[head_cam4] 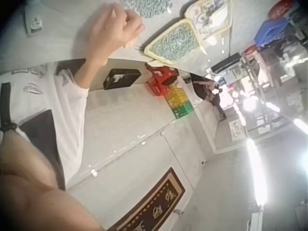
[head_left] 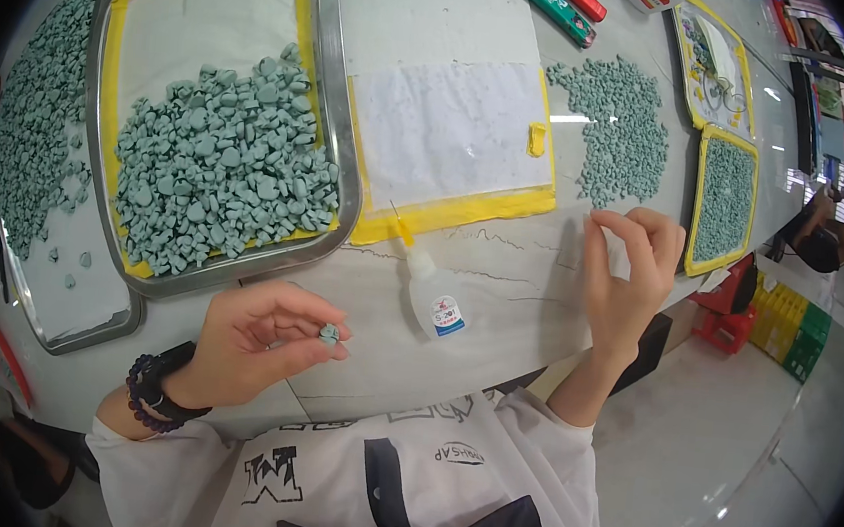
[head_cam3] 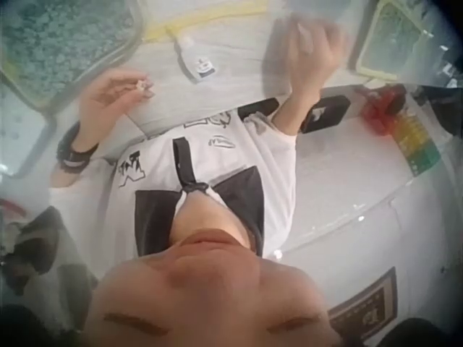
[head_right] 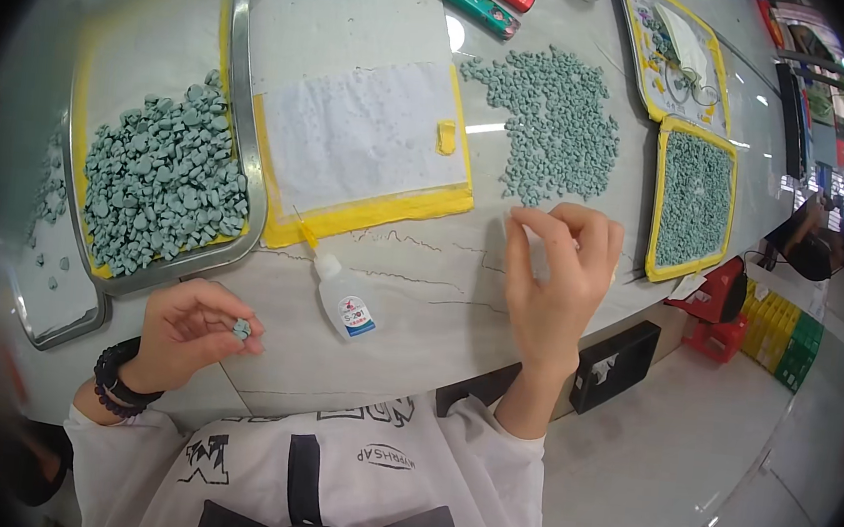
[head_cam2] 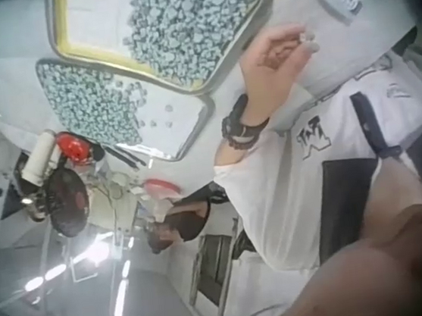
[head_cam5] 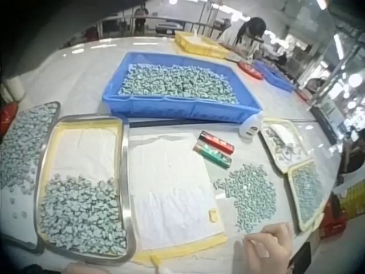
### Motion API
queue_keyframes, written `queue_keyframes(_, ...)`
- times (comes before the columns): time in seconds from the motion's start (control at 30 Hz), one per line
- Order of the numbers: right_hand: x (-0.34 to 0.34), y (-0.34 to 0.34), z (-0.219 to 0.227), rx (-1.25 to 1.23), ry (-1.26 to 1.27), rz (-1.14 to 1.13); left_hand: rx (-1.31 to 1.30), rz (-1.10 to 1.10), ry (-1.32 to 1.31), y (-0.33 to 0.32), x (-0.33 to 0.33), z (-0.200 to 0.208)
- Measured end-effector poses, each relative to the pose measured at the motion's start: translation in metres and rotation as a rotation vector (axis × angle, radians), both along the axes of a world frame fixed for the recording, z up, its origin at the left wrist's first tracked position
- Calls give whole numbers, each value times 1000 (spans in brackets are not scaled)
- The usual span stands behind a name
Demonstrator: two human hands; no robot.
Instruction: Gluing small green plastic toy components together at a factory assembly station.
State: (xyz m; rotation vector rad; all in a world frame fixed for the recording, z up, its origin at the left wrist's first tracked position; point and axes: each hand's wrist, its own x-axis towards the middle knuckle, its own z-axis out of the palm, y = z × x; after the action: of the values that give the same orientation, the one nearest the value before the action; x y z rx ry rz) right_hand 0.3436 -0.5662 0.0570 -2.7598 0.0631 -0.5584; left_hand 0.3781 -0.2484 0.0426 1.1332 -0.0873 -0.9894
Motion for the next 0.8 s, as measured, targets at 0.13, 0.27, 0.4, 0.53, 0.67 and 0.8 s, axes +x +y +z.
queue_keyframes(0.13, 8, -8, -6, -36, 31, -61, -30, 4, -4, 3, -2, -2)
queue_keyframes(0.27, 14, -8, -7, -78, 46, -36, -54, 3, -1, 4, -1, -4)
queue_keyframes(0.4, 17, -7, -10, -132, 82, 7, -54, 5, 23, 4, -2, -4)
queue_keyframes(0.53, 18, -6, -10, -165, 79, 44, -18, 12, 38, 1, -2, 0)
queue_keyframes(0.67, 15, 2, -17, -135, 49, 54, -28, -13, 25, 5, -1, -1)
queue_keyframes(0.8, 2, 36, -10, 54, 3, 105, -37, -21, 32, 7, -2, 0)
